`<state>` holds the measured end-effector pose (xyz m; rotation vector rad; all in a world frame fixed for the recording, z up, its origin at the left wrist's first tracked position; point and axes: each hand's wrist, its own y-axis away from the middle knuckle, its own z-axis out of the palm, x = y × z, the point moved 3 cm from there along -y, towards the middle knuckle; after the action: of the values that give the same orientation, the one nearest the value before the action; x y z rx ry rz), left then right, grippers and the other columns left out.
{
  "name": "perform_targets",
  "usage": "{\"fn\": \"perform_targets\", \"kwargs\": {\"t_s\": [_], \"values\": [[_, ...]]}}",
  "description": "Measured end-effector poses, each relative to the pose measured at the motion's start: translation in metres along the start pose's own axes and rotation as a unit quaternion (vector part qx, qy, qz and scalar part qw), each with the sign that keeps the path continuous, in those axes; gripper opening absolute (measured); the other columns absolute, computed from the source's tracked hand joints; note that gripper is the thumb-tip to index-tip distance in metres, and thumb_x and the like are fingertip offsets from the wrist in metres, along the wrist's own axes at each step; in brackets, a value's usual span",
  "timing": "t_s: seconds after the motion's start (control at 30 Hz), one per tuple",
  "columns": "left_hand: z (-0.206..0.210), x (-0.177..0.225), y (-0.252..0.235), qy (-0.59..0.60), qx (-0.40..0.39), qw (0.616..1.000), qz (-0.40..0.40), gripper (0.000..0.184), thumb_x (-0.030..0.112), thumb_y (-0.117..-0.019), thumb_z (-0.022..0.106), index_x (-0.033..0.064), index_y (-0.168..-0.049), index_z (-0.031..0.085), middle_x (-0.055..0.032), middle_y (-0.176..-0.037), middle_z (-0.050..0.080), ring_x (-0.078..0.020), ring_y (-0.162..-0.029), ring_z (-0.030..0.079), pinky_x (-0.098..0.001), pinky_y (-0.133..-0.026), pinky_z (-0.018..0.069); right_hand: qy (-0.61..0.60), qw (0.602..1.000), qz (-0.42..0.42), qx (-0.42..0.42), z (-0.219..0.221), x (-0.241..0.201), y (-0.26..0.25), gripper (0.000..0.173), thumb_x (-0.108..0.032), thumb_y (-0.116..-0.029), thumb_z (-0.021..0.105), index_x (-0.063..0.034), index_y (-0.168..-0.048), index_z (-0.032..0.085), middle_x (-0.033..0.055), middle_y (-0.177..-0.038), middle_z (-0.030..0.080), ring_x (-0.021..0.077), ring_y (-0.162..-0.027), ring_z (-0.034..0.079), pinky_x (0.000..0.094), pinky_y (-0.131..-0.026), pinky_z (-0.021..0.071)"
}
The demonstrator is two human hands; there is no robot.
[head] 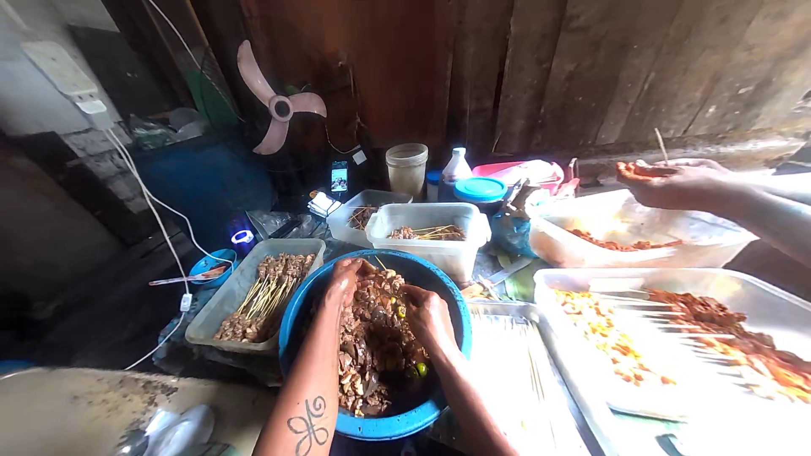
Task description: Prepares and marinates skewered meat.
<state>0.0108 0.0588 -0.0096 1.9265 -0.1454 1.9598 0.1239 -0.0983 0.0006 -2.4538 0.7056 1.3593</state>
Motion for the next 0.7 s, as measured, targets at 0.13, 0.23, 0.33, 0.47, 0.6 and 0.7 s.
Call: {"fn": "perform_targets", "kwargs": {"t_s": [0.13,0.23,0.33,0.47,0.6,0.7], "values": [[-0.002,-0.001,0.004,0.072,-0.024,0.997,-0.005,0.019,0.005,-0.1067,0.048,-0.0014,-0.124,0.052,-0.0086,-0.096,0.060,-0.0160,-0.078,0.061,-0.0319,-0.071,0.0549,0.007,1.000,-0.006,-0.009,0.001,-0.002,0.001,0.024,-0.012,-0.1031,0.060,-0.0104,-0.121,0.075,0.0145,-0.105,0.075,0.0316,-0.098,0.071,0.0535,-0.088,0.0544],[-0.003,0.001,0.005,0.028,-0.032,0.999,0.019,0.035,-0.011,-0.0979,0.054,-0.0021,-0.131,0.051,-0.0103,-0.103,0.058,-0.0164,-0.081,0.059,-0.0318,-0.075,0.0538,0.009,1.000,0.001,-0.013,0.002,-0.001,0.001,0.024,-0.012,-0.1032,0.060,-0.0105,-0.123,0.074,0.0152,-0.107,0.075,0.0321,-0.100,0.071,0.0537,-0.089,0.0541],[-0.003,0.000,0.004,-0.005,-0.031,0.999,0.041,0.034,-0.014,-0.0966,0.051,-0.0021,-0.127,0.057,-0.0116,-0.106,0.060,-0.0160,-0.080,0.059,-0.0317,-0.073,0.0539,0.017,1.000,-0.003,-0.017,0.002,-0.001,0.001,0.025,-0.014,-0.1034,0.061,-0.0105,-0.124,0.074,0.0151,-0.110,0.075,0.0328,-0.104,0.071,0.0544,-0.091,0.0538],[-0.006,0.001,0.001,-0.129,-0.021,0.990,0.059,0.025,-0.009,-0.0995,0.053,-0.0050,-0.123,0.061,-0.0161,-0.105,0.063,-0.0179,-0.081,0.062,-0.0329,-0.074,0.0543,0.019,1.000,-0.003,-0.016,0.002,-0.002,0.001,0.025,-0.013,-0.1034,0.061,-0.0102,-0.124,0.074,0.0146,-0.111,0.075,0.0324,-0.104,0.071,0.0546,-0.092,0.0537],[-0.016,0.008,-0.002,-0.308,0.030,0.948,0.072,0.025,0.010,-0.0978,0.070,-0.0045,-0.117,0.070,-0.0245,-0.117,0.069,-0.0358,-0.114,0.064,-0.0546,-0.104,0.0465,0.025,0.999,-0.004,-0.023,0.002,-0.002,0.002,0.025,-0.014,-0.1038,0.060,-0.0099,-0.124,0.074,0.0153,-0.110,0.075,0.0326,-0.103,0.071,0.0542,-0.091,0.0541],[-0.025,0.006,-0.005,-0.263,0.043,0.961,0.073,0.024,0.002,-0.0932,0.072,-0.0039,-0.117,0.071,-0.0233,-0.116,0.069,-0.0329,-0.110,0.065,-0.0511,-0.100,0.0496,0.035,0.999,0.005,-0.035,0.003,-0.002,0.001,0.025,-0.013,-0.1038,0.059,-0.0116,-0.124,0.074,0.0151,-0.111,0.075,0.0327,-0.104,0.071,0.0548,-0.092,0.0539]]}}
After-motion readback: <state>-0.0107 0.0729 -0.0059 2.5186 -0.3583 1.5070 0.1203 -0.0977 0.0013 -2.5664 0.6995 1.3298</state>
